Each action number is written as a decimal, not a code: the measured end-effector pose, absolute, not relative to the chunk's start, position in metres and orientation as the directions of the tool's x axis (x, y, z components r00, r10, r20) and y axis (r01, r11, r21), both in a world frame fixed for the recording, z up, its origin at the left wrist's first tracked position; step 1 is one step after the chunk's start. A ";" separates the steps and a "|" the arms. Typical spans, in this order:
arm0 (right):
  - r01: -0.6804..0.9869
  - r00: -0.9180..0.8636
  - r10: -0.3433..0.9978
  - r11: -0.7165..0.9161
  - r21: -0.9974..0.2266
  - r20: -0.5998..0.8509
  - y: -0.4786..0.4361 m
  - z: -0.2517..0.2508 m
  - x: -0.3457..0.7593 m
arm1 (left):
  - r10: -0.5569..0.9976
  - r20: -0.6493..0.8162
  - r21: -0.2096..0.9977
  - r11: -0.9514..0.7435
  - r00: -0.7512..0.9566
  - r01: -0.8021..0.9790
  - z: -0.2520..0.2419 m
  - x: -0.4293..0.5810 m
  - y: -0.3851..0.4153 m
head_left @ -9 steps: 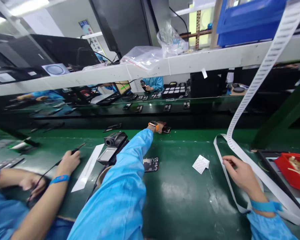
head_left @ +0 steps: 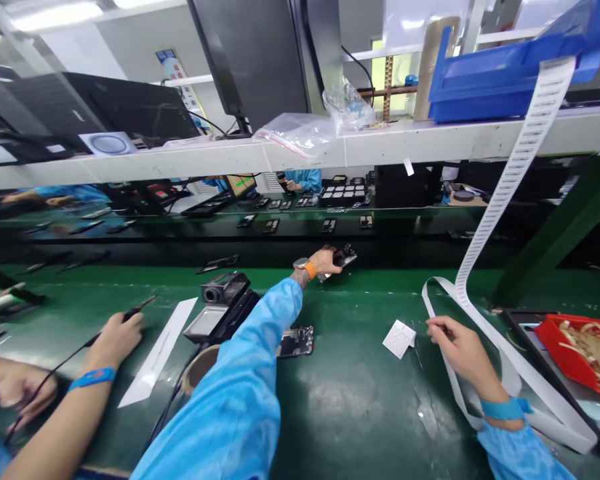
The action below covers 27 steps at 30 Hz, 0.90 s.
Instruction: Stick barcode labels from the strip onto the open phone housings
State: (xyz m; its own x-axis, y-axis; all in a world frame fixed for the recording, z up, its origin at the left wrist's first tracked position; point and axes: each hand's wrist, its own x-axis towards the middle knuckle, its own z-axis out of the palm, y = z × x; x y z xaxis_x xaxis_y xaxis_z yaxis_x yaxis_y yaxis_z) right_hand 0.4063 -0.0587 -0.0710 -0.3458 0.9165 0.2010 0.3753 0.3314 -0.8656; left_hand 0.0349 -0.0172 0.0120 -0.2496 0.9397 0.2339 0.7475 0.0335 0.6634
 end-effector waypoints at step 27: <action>0.317 -0.091 0.994 0.090 -0.944 0.064 -0.071 -0.063 0.378 | 0.965 -0.211 0.826 0.262 0.157 -0.500 -0.049 0.236 -0.084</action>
